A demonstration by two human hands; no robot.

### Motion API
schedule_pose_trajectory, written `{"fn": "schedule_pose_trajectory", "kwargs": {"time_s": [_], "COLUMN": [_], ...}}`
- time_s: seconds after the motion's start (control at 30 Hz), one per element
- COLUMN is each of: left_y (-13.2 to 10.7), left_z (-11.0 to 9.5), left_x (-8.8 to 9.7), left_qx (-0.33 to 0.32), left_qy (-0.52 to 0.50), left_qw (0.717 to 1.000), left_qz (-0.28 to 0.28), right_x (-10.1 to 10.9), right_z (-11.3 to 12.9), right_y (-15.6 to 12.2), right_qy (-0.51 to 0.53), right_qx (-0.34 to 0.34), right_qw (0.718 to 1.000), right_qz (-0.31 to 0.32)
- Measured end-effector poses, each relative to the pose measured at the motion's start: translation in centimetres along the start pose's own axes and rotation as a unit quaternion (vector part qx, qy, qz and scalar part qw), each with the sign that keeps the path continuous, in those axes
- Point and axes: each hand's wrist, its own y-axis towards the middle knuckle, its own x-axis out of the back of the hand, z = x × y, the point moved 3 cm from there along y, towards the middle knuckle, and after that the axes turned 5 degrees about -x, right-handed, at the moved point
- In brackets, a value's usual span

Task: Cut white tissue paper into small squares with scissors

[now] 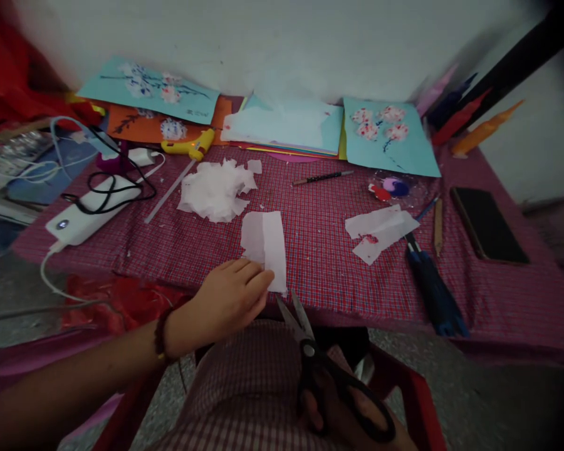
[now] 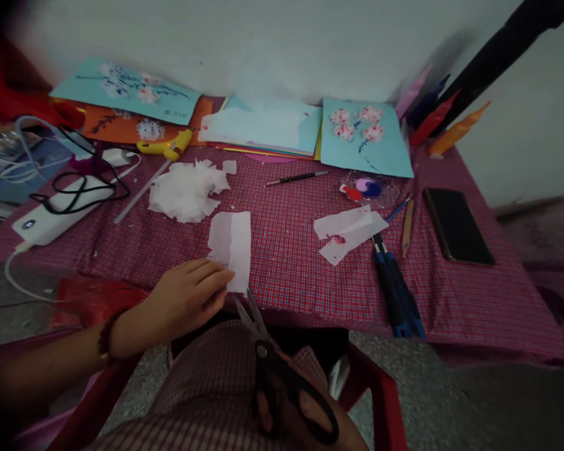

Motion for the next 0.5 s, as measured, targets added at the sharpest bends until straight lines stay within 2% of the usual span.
{"fn": "schedule_pose_trajectory", "kwargs": {"time_s": [0.23,0.37,0.5], "left_y": [0.4,0.7,0.9], "left_z": [0.6,0.9,1.1], "left_x": [0.2,0.1,-0.1], "left_qx": [-0.046,-0.035,-0.023], "left_qy": [0.019,0.013,0.006], "left_qw": [0.998,0.999,1.000], "left_qz": [0.027,0.017,0.016], "right_x": [-1.4,-2.0,-2.0], "right_z": [0.0,-0.2,-0.9], "right_y": [0.6,0.8,1.1], "right_qy": [0.050,0.067,0.087], "right_qx": [0.017,0.027,0.035], "right_qw": [0.999,0.997,0.995], "right_qz": [0.006,0.035,0.012]}}
